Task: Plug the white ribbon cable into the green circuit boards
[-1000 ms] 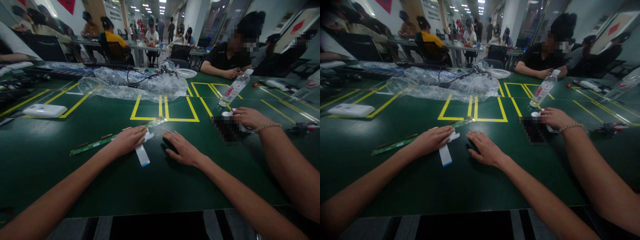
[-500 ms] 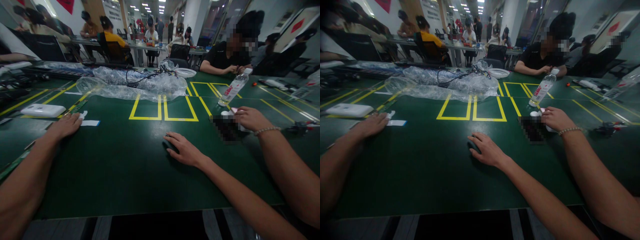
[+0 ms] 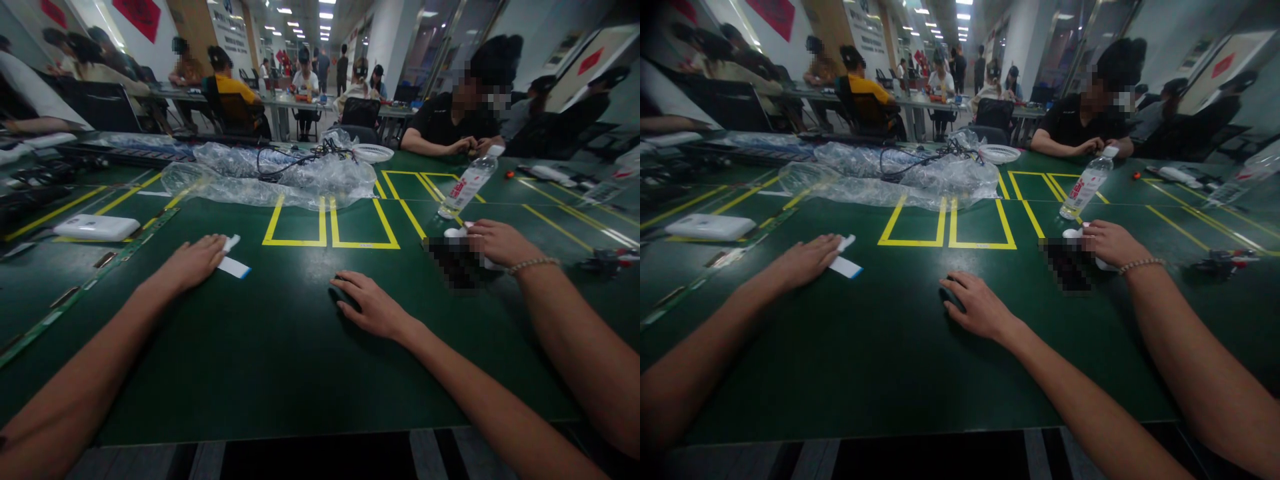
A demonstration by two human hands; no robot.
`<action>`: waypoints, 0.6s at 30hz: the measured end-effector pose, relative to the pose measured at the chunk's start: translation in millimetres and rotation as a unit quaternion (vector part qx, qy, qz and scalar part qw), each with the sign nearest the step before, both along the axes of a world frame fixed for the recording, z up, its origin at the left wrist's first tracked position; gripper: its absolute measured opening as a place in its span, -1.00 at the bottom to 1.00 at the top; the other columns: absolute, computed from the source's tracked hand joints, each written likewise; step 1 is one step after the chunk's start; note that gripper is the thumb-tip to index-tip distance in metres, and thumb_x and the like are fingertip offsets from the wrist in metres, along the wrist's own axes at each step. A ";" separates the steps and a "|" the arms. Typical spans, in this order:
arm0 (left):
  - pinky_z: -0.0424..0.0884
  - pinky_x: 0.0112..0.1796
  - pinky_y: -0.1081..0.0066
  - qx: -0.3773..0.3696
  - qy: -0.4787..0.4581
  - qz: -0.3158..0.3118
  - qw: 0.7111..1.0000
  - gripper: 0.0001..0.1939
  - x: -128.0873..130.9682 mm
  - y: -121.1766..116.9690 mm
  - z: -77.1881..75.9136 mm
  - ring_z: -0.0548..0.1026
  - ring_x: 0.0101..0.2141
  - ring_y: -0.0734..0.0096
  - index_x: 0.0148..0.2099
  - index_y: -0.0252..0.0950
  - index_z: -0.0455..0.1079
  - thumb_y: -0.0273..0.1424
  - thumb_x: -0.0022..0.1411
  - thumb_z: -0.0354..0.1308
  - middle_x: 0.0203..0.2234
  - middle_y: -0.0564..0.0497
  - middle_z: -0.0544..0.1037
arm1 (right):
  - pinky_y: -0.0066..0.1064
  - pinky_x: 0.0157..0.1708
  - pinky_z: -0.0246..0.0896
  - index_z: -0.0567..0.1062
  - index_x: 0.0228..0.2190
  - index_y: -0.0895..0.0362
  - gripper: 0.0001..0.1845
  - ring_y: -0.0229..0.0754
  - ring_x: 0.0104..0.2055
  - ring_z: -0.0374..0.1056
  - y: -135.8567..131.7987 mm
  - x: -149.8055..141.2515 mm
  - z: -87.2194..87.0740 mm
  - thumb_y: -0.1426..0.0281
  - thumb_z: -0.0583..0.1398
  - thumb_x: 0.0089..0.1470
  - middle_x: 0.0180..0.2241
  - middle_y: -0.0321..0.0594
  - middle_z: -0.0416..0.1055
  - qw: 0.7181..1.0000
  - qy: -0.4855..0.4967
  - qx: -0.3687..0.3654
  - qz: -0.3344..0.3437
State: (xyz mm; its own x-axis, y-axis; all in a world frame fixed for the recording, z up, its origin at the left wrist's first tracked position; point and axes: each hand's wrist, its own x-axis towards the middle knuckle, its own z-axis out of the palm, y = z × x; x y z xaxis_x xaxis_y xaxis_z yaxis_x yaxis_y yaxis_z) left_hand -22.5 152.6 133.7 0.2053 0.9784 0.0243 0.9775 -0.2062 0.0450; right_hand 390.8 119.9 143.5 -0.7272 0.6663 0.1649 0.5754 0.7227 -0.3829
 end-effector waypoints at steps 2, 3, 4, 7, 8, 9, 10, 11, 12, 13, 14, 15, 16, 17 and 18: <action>0.18 0.22 -0.11 -0.008 0.015 -0.060 0.998 -0.46 30.5 -7.4 -0.7 0.13 0.34 -0.05 0.42 -0.40 0.09 -0.28 0.52 -0.21 0.35 -0.26 0.16 | 0.01 0.29 0.09 0.27 0.28 0.10 -0.44 0.03 0.35 0.11 0.1 -0.8 -1.2 0.28 0.11 0.30 0.30 -0.01 0.21 1.000 0.003 0.009 -0.002; 0.15 0.26 -0.05 -0.012 0.023 -0.124 0.992 -0.45 52.6 -13.4 -2.5 0.10 0.35 0.03 0.43 -0.37 0.08 -0.27 0.51 -0.19 0.37 -0.22 0.13 | 0.01 0.30 0.08 0.25 0.29 0.10 -0.43 0.03 0.35 0.09 -0.4 -1.4 -1.7 0.29 0.11 0.30 0.31 -0.01 0.20 1.000 0.002 0.012 -0.002; 0.14 0.27 -0.01 -0.001 0.021 -0.180 0.983 -0.45 76.7 -20.8 -4.6 0.10 0.35 0.07 0.43 -0.34 0.07 -0.25 0.52 -0.17 0.38 -0.18 0.13 | 0.01 0.32 0.05 0.23 0.31 0.11 -0.41 0.03 0.37 0.06 -1.1 -2.2 -2.1 0.28 0.11 0.30 0.33 -0.02 0.17 1.000 -0.003 0.014 0.003; 0.20 0.26 0.09 0.052 -0.006 -0.284 0.957 -0.47 137.4 -44.6 -8.2 0.20 0.32 0.13 0.41 -0.33 0.13 -0.23 0.51 -0.11 0.34 -0.18 0.22 | 0.05 0.37 -0.09 0.15 0.35 0.10 -0.35 0.04 0.42 -0.05 -4.5 -4.9 -2.5 0.24 0.10 0.31 0.38 -0.05 0.08 0.999 -0.033 0.013 0.033; 0.23 0.25 0.11 0.063 -0.015 -0.303 0.951 -0.48 147.9 -49.7 -7.7 0.25 0.29 0.15 0.39 -0.34 0.17 -0.22 0.51 -0.10 0.31 -0.18 0.27 | 0.07 0.38 -0.14 0.13 0.36 0.09 -0.34 0.05 0.43 -0.08 -5.6 -5.7 -2.3 0.22 0.10 0.31 0.38 -0.06 0.06 0.998 -0.045 0.012 0.042; 0.27 0.23 0.13 0.069 -0.023 -0.312 0.947 -0.49 152.0 -51.9 -6.4 0.31 0.26 0.16 0.37 -0.33 0.21 -0.21 0.51 -0.08 0.28 -0.18 0.33 | 0.10 0.38 -0.17 0.12 0.37 0.08 -0.33 0.05 0.43 -0.09 -6.5 -6.3 -1.9 0.21 0.09 0.32 0.39 -0.08 0.05 0.997 -0.057 0.010 0.048; 0.31 0.20 0.14 0.070 -0.030 -0.307 0.949 -0.50 149.5 -50.8 -4.4 0.35 0.23 0.17 0.34 -0.32 0.25 -0.20 0.51 -0.08 0.24 -0.17 0.37 | 0.11 0.38 -0.19 0.12 0.36 0.07 -0.34 0.05 0.43 -0.09 -7.2 -6.7 -1.2 0.20 0.08 0.33 0.39 -0.09 0.05 0.997 -0.066 0.009 0.050; 0.33 0.18 0.15 0.071 -0.033 -0.286 0.955 -0.51 140.8 -46.4 -2.0 0.38 0.20 0.18 0.31 -0.32 0.29 -0.18 0.51 -0.10 0.22 -0.16 0.41 | 0.11 0.38 -0.20 0.13 0.36 0.07 -0.36 0.05 0.43 -0.09 -7.7 -6.8 -0.3 0.20 0.07 0.33 0.39 -0.10 0.04 0.996 -0.073 0.008 0.051; 0.34 0.18 0.13 0.074 -0.030 -0.250 0.965 -0.51 126.5 -39.2 0.4 0.39 0.20 0.17 0.29 -0.33 0.32 -0.17 0.51 -0.12 0.20 -0.16 0.42 | 0.11 0.38 -0.19 0.15 0.35 0.07 -0.38 0.05 0.43 -0.09 -8.0 -6.7 1.0 0.20 0.06 0.34 0.39 -0.10 0.04 0.996 -0.078 0.008 0.052; 0.32 0.19 0.10 0.078 -0.022 -0.197 0.977 -0.49 107.5 -30.4 2.4 0.37 0.21 0.13 0.28 -0.35 0.33 -0.16 0.51 -0.14 0.21 -0.19 0.41 | 0.11 0.38 -0.17 0.18 0.34 0.07 -0.40 0.04 0.43 -0.08 -8.3 -6.4 2.5 0.21 0.06 0.35 0.39 -0.10 0.05 0.995 -0.082 0.008 0.054; 0.28 0.21 0.04 0.087 -0.011 -0.128 0.988 -0.45 84.9 -20.9 3.9 0.32 0.24 0.06 0.28 -0.40 0.33 -0.14 0.51 -0.16 0.24 -0.23 0.37 | 0.11 0.37 -0.16 0.20 0.33 0.08 -0.42 0.04 0.43 -0.07 -8.5 -5.9 4.0 0.21 0.05 0.35 0.38 -0.10 0.07 0.995 -0.084 0.009 0.056; 0.21 0.23 -0.07 0.096 0.006 -0.052 0.994 -0.40 59.8 -11.9 4.7 0.23 0.29 -0.06 0.29 -0.46 0.30 -0.12 0.49 -0.17 0.28 -0.30 0.29 | 0.11 0.37 -0.14 0.22 0.32 0.08 -0.43 0.05 0.42 -0.05 -8.8 -5.5 5.5 0.21 0.05 0.35 0.37 -0.10 0.10 0.995 -0.084 0.010 0.058; 0.14 0.23 -0.18 0.108 0.016 0.036 0.993 -0.34 33.4 -4.4 4.7 0.14 0.32 -0.20 0.32 -0.52 0.26 -0.08 0.47 -0.17 0.33 -0.36 0.19 | 0.12 0.36 -0.12 0.24 0.30 0.08 -0.44 0.05 0.41 -0.02 -9.1 -5.1 6.6 0.21 0.06 0.35 0.36 -0.10 0.13 0.995 -0.082 0.012 0.059; 0.09 0.22 -0.28 0.116 0.014 0.125 0.985 -0.26 7.0 1.3 4.2 0.07 0.33 -0.32 0.33 -0.56 0.23 -0.01 0.45 -0.19 0.35 -0.40 0.11 | 0.12 0.35 -0.09 0.26 0.29 0.08 -0.46 0.05 0.40 0.01 -9.3 -4.9 7.3 0.22 0.06 0.35 0.34 -0.10 0.17 0.995 -0.077 0.016 0.060; 0.09 0.16 -0.38 0.113 0.011 0.165 0.980 -0.18 -18.1 5.0 3.3 0.04 0.31 -0.46 0.32 -0.66 0.20 0.03 0.44 -0.23 0.34 -0.50 0.07 | 0.11 0.34 -0.06 0.28 0.28 0.07 -0.47 0.05 0.38 0.04 -9.5 -4.8 7.5 0.23 0.08 0.34 0.32 -0.10 0.21 0.996 -0.070 0.021 0.059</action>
